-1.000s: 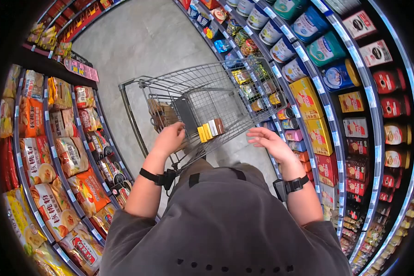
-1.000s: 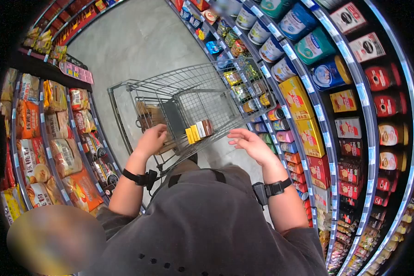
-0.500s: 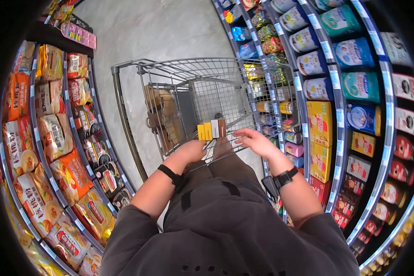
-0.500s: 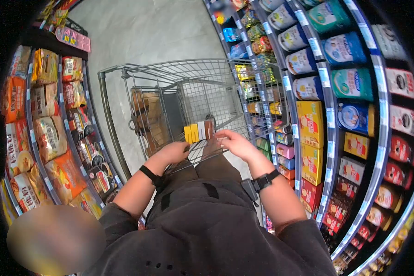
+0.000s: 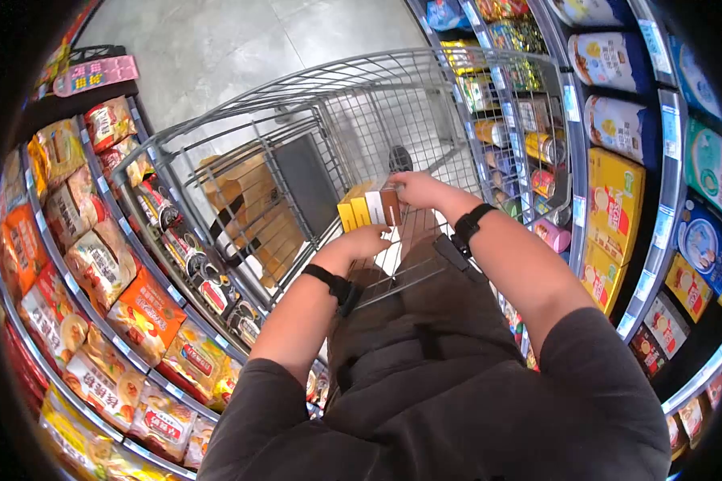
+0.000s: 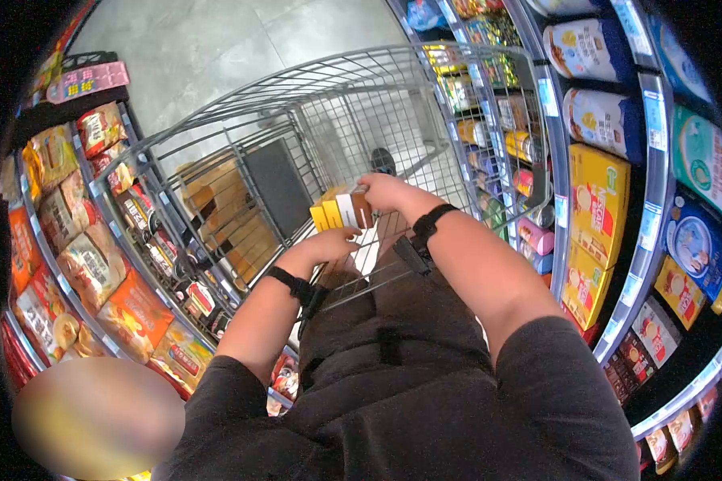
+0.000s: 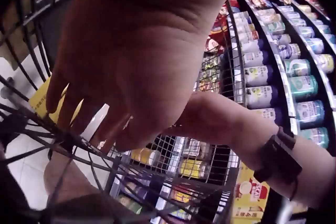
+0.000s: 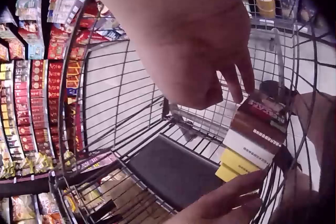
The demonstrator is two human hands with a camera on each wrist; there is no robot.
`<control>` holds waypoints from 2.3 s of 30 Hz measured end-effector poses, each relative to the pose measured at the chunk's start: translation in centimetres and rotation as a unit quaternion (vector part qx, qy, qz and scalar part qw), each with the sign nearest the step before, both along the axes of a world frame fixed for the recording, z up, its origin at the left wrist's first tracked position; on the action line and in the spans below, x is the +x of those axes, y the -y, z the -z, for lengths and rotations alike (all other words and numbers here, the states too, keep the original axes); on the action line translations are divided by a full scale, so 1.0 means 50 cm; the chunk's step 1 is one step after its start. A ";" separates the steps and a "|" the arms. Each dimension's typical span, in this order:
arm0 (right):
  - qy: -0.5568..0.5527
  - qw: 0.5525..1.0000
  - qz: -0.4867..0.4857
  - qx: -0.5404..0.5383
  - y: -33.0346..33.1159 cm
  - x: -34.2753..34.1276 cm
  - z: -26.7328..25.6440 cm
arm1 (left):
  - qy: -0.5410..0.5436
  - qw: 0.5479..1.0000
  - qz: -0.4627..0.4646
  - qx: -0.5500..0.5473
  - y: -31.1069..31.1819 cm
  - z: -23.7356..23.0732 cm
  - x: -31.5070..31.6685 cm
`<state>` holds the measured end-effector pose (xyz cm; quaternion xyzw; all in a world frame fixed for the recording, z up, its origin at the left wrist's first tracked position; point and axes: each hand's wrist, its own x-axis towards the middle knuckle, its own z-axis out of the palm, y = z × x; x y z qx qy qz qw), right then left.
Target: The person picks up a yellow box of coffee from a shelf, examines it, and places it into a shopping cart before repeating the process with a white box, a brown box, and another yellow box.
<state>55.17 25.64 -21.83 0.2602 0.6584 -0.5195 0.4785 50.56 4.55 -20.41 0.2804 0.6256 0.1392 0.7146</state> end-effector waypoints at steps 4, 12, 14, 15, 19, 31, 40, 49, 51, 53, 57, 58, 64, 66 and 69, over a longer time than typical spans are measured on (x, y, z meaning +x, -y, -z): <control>-0.132 0.986 -0.100 -0.005 0.006 0.045 0.076 | 0.046 0.998 -0.022 -0.041 -0.037 0.054 0.028; -0.192 0.972 -0.135 0.026 -0.007 0.074 0.116 | 0.245 0.912 -0.268 -0.190 -0.078 0.033 0.038; -0.199 0.972 -0.115 0.055 -0.018 0.079 0.113 | 0.257 0.904 -0.291 -0.181 -0.083 0.032 0.033; -0.200 0.971 -0.117 0.054 -0.027 0.076 0.103 | 0.270 0.895 -0.312 -0.171 -0.085 0.032 0.031; -0.148 0.987 -0.031 0.052 -0.072 0.057 0.046 | 0.254 0.894 -0.336 -0.156 -0.121 -0.029 0.009; -0.183 0.976 0.023 0.113 -0.099 0.071 0.050 | 0.037 0.950 -0.307 -0.050 -0.131 0.021 0.020; -0.177 0.964 -0.003 0.199 -0.108 0.085 0.025 | 0.029 0.954 -0.298 0.028 -0.144 0.029 0.038; -0.076 0.916 0.392 0.045 -0.108 0.094 -0.044 | 0.127 0.915 -0.353 0.149 -0.141 -0.059 0.017; -0.310 0.894 0.104 0.307 -0.097 0.110 -0.055 | 0.126 0.916 -0.348 0.154 -0.131 -0.080 0.011; -0.329 0.876 0.118 0.333 -0.081 0.120 -0.104 | 0.083 0.925 -0.336 0.159 -0.107 -0.093 0.005; -0.370 0.845 0.193 0.334 -0.040 0.125 -0.252 | -0.039 0.924 -0.271 0.266 -0.052 -0.219 -0.026; -0.379 0.836 0.199 0.343 -0.028 0.129 -0.289 | -0.050 0.912 -0.266 0.309 -0.035 -0.251 -0.031; -0.438 0.824 0.209 0.292 0.068 0.169 -0.526 | -0.292 0.861 -0.126 0.397 0.081 -0.466 -0.073; -0.434 0.843 0.201 0.244 0.112 0.192 -0.611 | -0.367 0.808 -0.089 0.452 0.112 -0.501 -0.069; -0.358 0.878 0.305 0.092 0.178 0.241 -0.680 | -0.254 0.874 -0.135 0.392 0.147 -0.520 -0.056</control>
